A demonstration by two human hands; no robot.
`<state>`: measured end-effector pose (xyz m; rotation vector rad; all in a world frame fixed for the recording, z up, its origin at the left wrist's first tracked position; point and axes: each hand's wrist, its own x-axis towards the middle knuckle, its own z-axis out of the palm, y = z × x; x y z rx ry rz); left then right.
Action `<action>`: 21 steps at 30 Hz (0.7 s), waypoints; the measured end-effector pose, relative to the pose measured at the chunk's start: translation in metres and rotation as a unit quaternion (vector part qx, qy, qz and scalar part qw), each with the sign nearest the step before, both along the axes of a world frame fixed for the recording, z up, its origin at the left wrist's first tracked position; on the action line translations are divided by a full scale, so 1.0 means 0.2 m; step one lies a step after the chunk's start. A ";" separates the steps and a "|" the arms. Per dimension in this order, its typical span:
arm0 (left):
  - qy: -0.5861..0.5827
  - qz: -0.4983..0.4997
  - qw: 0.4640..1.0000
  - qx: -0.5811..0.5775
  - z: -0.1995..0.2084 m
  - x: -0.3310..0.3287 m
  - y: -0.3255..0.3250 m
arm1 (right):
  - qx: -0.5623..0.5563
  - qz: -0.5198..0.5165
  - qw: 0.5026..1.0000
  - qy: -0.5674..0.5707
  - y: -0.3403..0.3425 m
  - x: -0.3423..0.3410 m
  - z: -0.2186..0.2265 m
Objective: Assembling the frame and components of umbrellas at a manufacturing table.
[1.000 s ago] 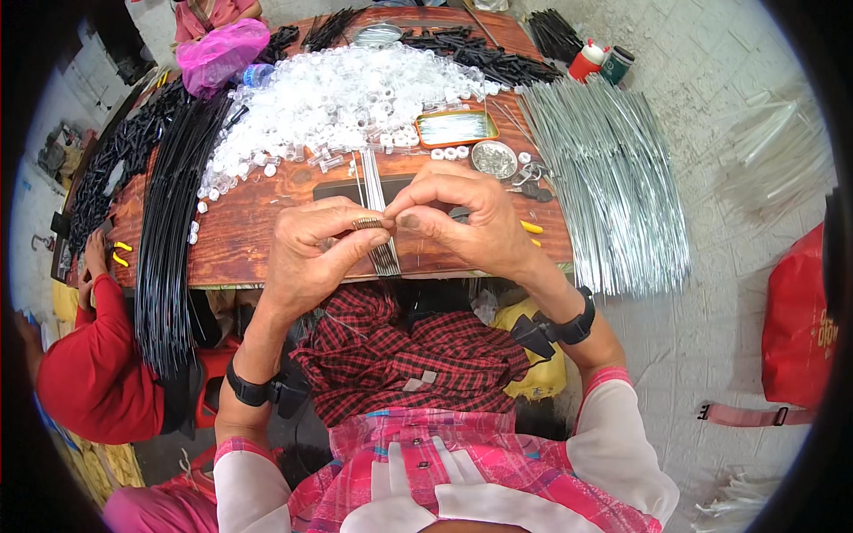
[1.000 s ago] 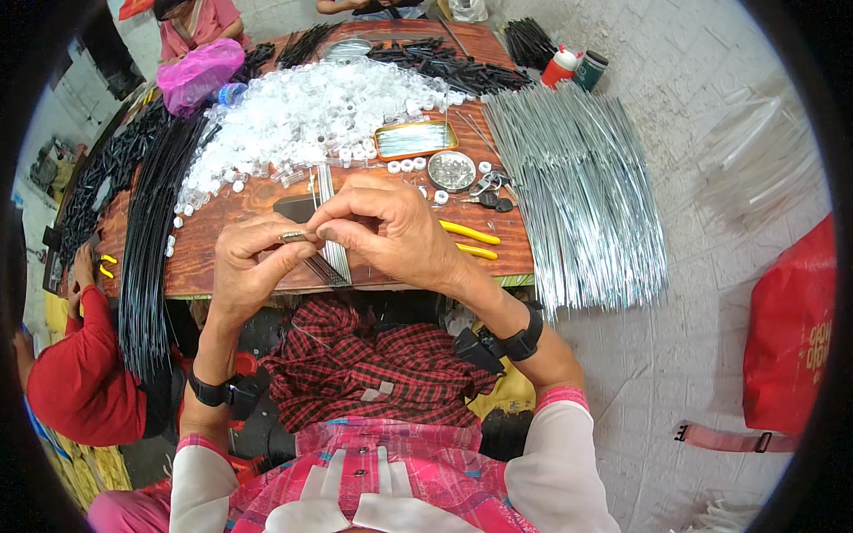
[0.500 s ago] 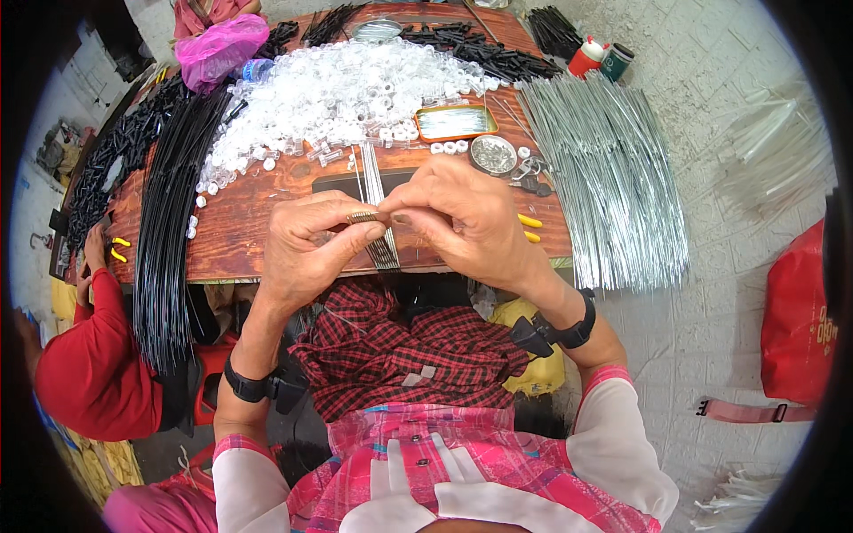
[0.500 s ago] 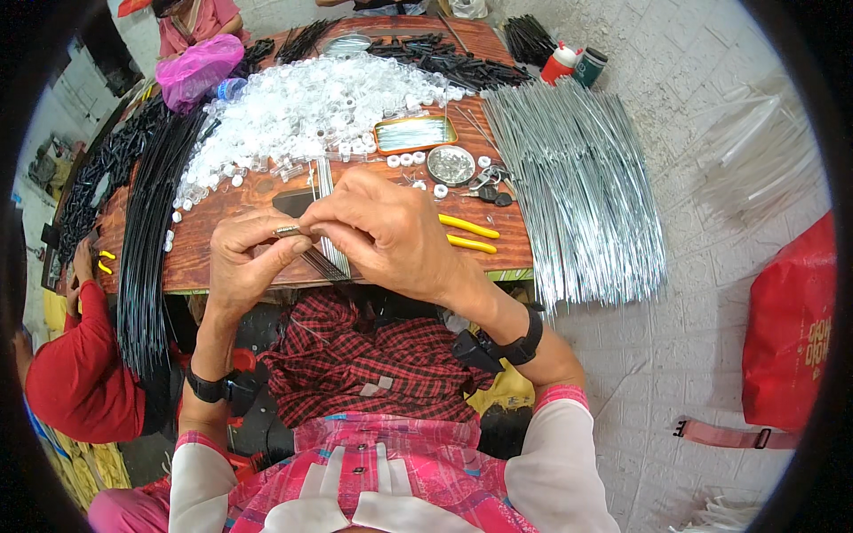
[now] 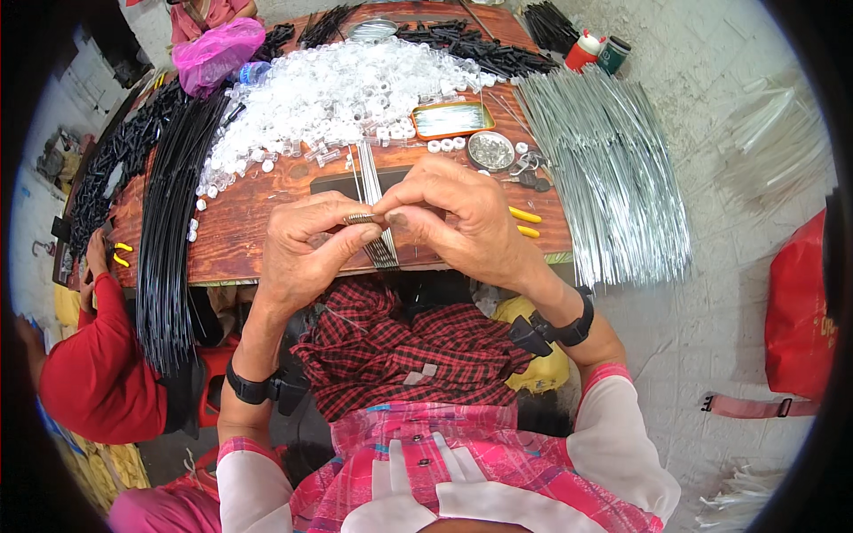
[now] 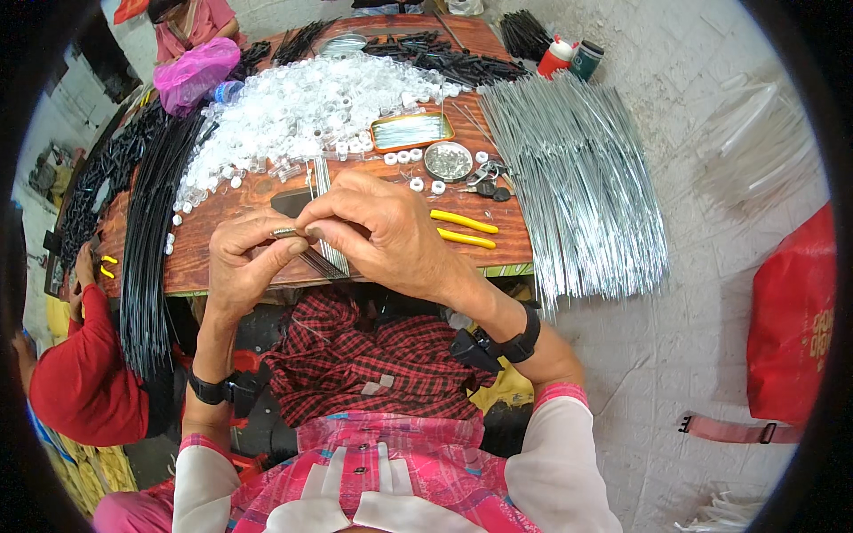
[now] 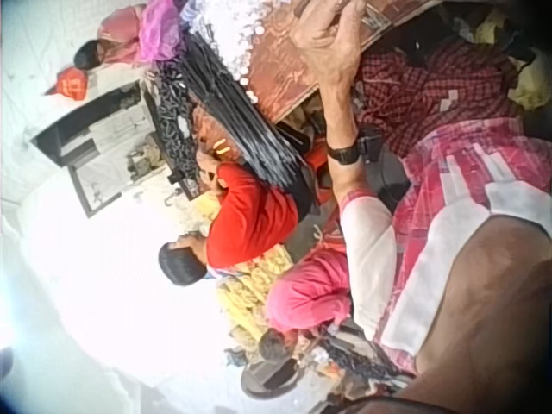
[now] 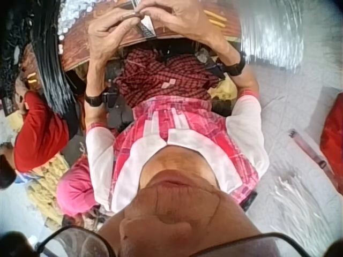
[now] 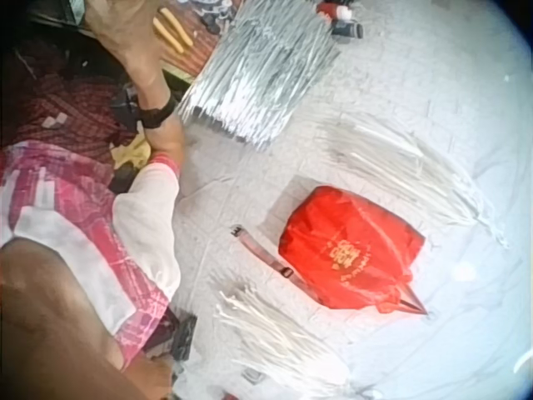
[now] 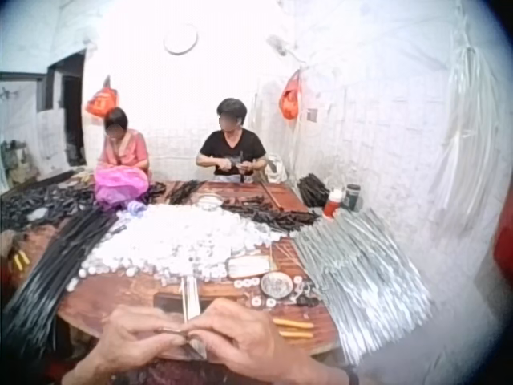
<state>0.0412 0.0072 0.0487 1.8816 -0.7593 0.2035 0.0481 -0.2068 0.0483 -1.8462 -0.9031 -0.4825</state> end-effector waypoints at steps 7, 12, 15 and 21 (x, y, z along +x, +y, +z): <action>-0.035 0.004 0.999 0.024 0.01 -0.01 -0.02 | -0.097 -0.092 0.976 -0.172 -0.01 -0.05 0.07; -0.025 -0.005 0.999 0.035 0.01 -0.01 -0.03 | -0.029 0.002 0.999 0.039 -0.01 -0.04 0.07; -0.007 -0.012 0.998 0.058 0.02 0.00 -0.02 | -0.037 -0.012 0.999 0.023 -0.01 -0.05 0.08; 0.003 -0.052 0.999 0.011 -0.01 0.03 -0.02 | -0.109 -0.041 0.979 -0.166 -0.02 -0.02 0.09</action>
